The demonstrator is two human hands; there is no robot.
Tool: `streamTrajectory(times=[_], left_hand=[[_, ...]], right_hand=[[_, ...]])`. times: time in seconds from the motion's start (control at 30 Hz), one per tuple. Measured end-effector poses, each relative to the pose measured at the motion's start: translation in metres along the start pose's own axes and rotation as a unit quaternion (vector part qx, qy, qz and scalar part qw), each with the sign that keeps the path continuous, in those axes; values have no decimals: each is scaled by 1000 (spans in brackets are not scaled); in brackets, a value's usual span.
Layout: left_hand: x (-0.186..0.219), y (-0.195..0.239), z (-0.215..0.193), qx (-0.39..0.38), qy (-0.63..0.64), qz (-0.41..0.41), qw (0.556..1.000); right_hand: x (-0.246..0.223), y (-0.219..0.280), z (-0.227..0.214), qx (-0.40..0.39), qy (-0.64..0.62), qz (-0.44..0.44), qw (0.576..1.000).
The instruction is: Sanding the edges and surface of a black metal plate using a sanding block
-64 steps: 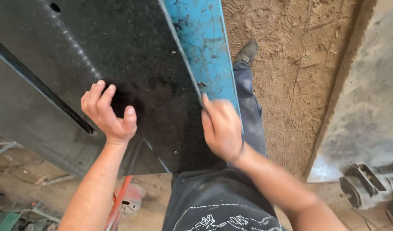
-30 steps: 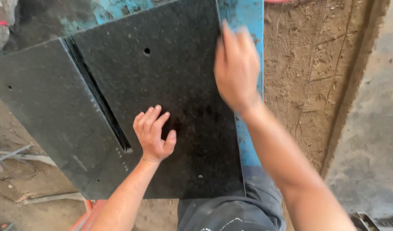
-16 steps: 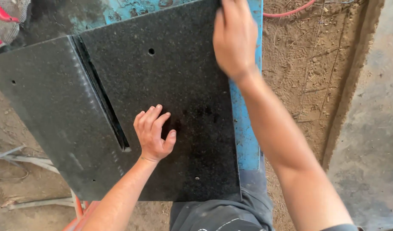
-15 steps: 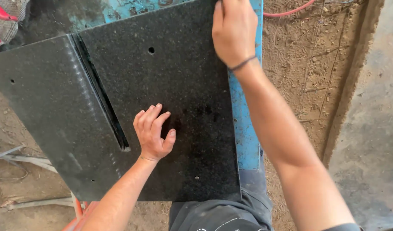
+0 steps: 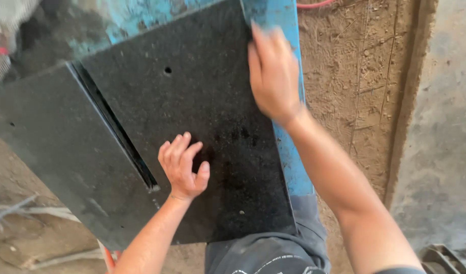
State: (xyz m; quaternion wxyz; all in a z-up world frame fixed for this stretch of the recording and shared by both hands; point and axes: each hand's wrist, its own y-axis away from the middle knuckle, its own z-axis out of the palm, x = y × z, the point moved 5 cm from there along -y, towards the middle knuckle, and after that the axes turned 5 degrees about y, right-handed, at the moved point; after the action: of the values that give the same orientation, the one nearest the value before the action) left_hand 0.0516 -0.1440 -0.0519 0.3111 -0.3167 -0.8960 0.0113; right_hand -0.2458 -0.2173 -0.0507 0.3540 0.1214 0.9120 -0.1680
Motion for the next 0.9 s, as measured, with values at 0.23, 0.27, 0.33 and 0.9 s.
streamTrajectory(times=[0.23,0.27,0.33,0.9], left_hand=[[5,-5,2,-10,4,8,1000],[3,-2,0,-2,2,-2,1000],[8,3,-3,-13,3,1,1000],[0,-3,4,-11,8,19,1000]], right_hand=[[16,-42,20,37,17,13,999],[23,-53,33,44,5,-5,999],[9,-12,9,18,21,15,1000],[-5,-7,11,73,78,-39,994]])
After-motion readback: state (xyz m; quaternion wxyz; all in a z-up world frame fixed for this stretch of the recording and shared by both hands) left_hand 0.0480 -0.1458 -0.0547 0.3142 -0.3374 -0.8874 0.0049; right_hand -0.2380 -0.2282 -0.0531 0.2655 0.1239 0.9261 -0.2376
